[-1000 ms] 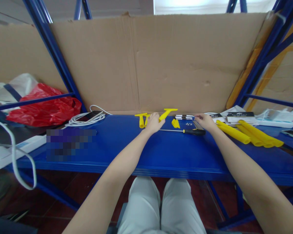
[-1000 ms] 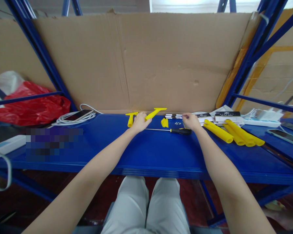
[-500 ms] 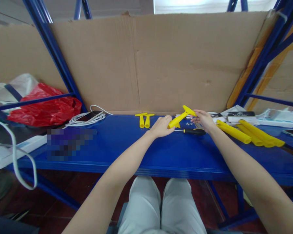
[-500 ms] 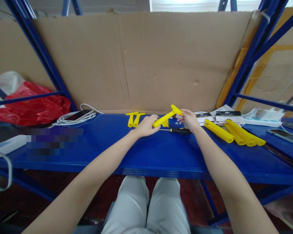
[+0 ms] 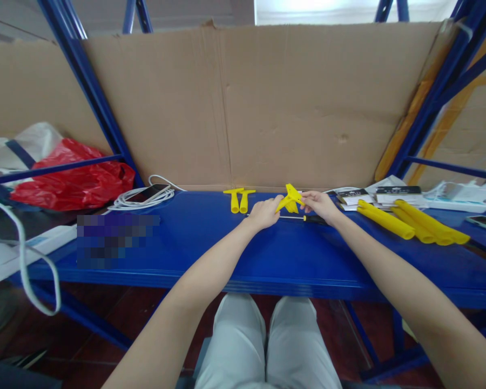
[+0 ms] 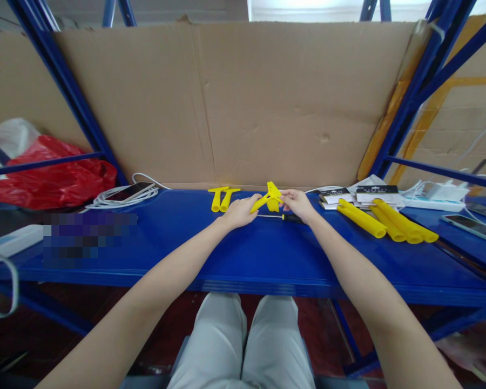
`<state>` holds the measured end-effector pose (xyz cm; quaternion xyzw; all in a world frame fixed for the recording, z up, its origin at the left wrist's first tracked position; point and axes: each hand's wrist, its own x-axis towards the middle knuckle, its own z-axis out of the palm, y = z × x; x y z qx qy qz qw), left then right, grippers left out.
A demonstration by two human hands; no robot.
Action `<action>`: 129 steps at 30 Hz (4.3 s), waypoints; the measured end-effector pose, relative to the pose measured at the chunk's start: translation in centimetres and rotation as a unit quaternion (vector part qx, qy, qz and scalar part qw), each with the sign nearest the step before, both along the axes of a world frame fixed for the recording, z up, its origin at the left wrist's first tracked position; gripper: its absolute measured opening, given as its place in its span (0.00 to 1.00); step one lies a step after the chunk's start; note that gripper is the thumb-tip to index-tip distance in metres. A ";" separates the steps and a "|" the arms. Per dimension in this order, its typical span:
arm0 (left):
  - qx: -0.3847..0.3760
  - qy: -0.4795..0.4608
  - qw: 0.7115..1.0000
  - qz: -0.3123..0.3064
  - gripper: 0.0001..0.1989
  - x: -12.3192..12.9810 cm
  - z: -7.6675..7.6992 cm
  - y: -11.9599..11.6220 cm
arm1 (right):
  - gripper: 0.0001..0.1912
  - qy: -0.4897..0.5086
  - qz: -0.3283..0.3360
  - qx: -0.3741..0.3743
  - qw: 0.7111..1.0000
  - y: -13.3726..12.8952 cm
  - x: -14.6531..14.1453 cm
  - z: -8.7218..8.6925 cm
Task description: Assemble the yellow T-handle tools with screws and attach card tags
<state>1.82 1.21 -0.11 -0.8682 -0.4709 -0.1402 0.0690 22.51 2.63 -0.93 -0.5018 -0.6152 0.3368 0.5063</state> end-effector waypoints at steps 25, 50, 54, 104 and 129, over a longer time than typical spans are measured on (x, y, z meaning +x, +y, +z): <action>-0.021 -0.050 0.999 0.004 0.27 -0.3 -0.6 0.9 | 0.10 -0.473 -0.223 -0.092 0.848 0.9 6.5 0.5; -0.036 -0.049 0.998 -0.012 0.26 -0.4 -0.5 0.9 | 0.06 -0.503 -0.183 -0.115 0.837 2.6 8.5 -1.0; -0.035 -0.047 0.998 -0.013 0.26 -0.4 -0.5 1.0 | 0.07 -0.477 -0.210 -0.087 0.849 2.1 8.4 -0.9; 0.008 -0.063 0.997 -0.039 0.27 -0.4 -0.9 1.0 | 0.10 -0.144 0.071 -0.055 0.985 -1.4 0.7 1.5; 0.054 -0.113 0.987 -0.101 0.26 -0.4 -1.6 2.0 | 0.14 -0.039 0.019 -0.117 0.992 -2.0 -1.3 1.8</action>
